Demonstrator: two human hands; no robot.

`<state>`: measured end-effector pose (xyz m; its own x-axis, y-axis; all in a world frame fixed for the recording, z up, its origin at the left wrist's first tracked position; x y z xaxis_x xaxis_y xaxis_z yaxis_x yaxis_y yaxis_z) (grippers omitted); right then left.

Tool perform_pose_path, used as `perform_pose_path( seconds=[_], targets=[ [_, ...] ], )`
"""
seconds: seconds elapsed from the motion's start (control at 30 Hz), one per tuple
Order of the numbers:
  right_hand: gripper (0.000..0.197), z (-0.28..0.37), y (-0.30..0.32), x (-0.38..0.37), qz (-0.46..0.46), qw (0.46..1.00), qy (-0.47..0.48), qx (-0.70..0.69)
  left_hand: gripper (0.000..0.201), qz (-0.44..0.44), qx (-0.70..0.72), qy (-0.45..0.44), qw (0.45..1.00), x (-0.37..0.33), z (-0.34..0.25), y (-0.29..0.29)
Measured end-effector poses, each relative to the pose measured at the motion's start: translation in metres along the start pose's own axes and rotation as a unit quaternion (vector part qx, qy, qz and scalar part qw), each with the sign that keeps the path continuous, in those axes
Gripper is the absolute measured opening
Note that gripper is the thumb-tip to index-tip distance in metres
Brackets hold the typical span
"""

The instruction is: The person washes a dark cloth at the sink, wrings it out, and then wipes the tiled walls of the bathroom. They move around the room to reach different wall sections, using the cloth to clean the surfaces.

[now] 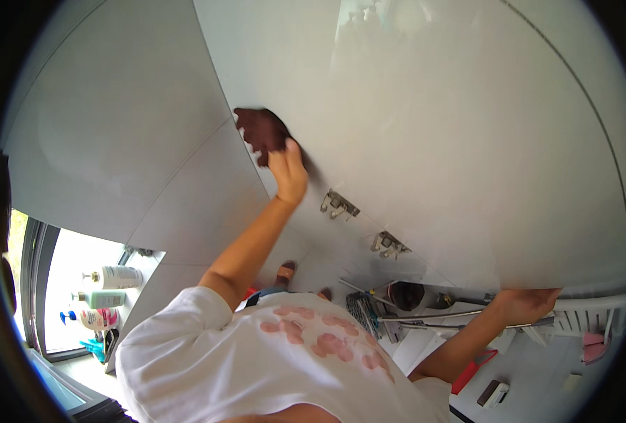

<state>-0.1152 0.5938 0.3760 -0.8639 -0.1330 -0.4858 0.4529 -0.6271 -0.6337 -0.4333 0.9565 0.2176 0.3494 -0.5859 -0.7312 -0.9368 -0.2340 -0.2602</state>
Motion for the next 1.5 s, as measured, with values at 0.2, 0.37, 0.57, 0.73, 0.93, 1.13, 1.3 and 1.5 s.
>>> perform_pose_path(
  seconds=[0.2,0.37,0.57,0.73,0.93,1.13,1.3,1.5],
  targets=[
    [0.036,-0.006,0.017,-0.004,-0.002,1.000,0.007,0.016,0.046,0.415,0.059,-0.226,0.879,0.017,-0.100,-0.017],
    [0.036,-0.010,0.018,0.004,0.006,1.000,-0.002,-0.029,0.028,0.516,0.065,-0.361,0.774,-0.037,-0.138,-0.047],
    [0.038,-0.015,0.013,0.012,0.022,0.998,-0.004,-0.062,0.030,0.319,0.042,-0.336,0.885,-0.182,-0.170,-0.067],
    [0.039,-0.013,-0.002,0.014,0.027,0.996,-0.023,-0.086,0.035,0.193,0.100,-0.309,0.926,-0.311,-0.269,-0.112],
    [0.048,-0.011,-0.024,0.012,0.054,0.992,0.070,-0.086,0.045,0.199,-0.031,-0.504,0.840,-0.279,-0.353,-0.156],
    [0.053,0.003,-0.037,0.017,0.044,0.990,0.059,-0.117,0.032,0.538,-0.037,-0.634,0.554,-0.108,-0.377,-0.160],
    [0.053,0.012,-0.037,0.014,0.061,0.991,0.015,-0.122,0.027,0.502,-0.030,-0.685,0.527,-0.086,-0.391,-0.182],
    [0.051,-0.002,-0.026,0.018,-0.044,0.975,-0.071,-0.205,0.023,0.443,-0.046,-0.724,0.527,-0.136,-0.439,-0.227]
  ],
)
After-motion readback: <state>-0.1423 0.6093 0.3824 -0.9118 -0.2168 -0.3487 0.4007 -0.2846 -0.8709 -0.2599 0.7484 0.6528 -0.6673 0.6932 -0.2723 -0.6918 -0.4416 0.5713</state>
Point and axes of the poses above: each hand's wrist, its own x-axis away from the middle knuckle, its own y-axis out of the back of the hand, z = x × y, the point moved 1 cm from there along -x, towards the middle knuckle, and after that the axes turned 7 degrees about x, right-handed, at the moved point
